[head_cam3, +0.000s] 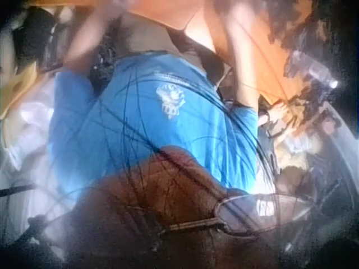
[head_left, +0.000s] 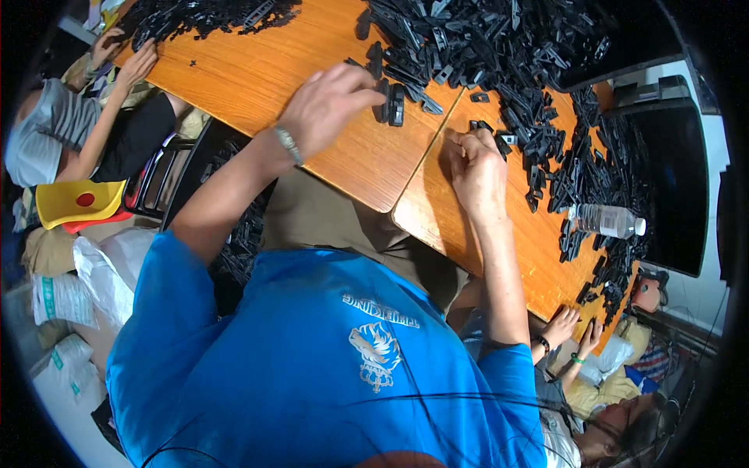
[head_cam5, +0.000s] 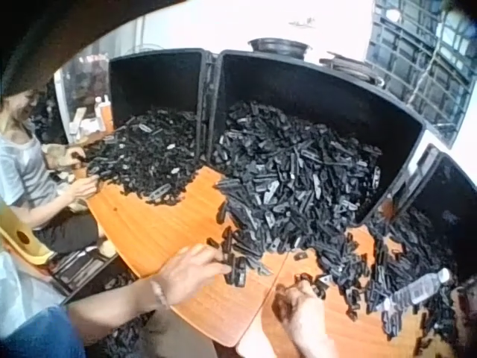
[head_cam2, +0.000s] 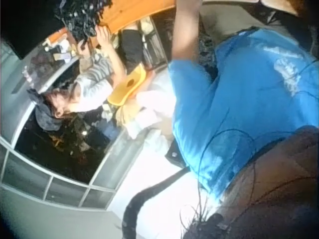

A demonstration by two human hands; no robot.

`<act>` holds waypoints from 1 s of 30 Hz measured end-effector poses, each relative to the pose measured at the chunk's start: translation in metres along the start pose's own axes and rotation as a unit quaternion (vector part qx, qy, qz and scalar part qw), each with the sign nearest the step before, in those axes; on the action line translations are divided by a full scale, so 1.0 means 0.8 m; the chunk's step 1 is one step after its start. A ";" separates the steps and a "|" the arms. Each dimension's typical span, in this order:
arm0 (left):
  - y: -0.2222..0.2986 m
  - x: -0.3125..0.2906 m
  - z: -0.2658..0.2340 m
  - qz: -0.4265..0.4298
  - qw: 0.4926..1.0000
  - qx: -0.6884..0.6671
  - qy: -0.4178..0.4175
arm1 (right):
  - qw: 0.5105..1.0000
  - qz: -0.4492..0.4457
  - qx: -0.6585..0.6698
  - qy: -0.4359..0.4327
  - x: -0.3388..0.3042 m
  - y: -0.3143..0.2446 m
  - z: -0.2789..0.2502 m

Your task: The person assembles small plastic components by hand at a long table.

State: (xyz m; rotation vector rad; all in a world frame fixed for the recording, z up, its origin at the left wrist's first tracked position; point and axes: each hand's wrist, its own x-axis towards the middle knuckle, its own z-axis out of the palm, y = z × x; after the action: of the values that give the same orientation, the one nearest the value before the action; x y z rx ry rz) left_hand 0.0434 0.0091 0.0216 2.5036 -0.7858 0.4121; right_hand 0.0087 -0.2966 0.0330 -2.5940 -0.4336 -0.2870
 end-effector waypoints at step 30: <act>0.030 -0.045 0.046 -0.119 0.965 -0.232 0.014 | 0.980 0.056 0.189 -0.035 -0.033 -0.012 0.036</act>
State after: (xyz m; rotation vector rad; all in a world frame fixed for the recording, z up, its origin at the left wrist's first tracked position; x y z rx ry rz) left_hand 0.0056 -0.0111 -0.0157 2.1093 -0.4912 0.1549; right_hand -0.0156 -0.2809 0.0049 -2.2487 -0.3276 -0.0648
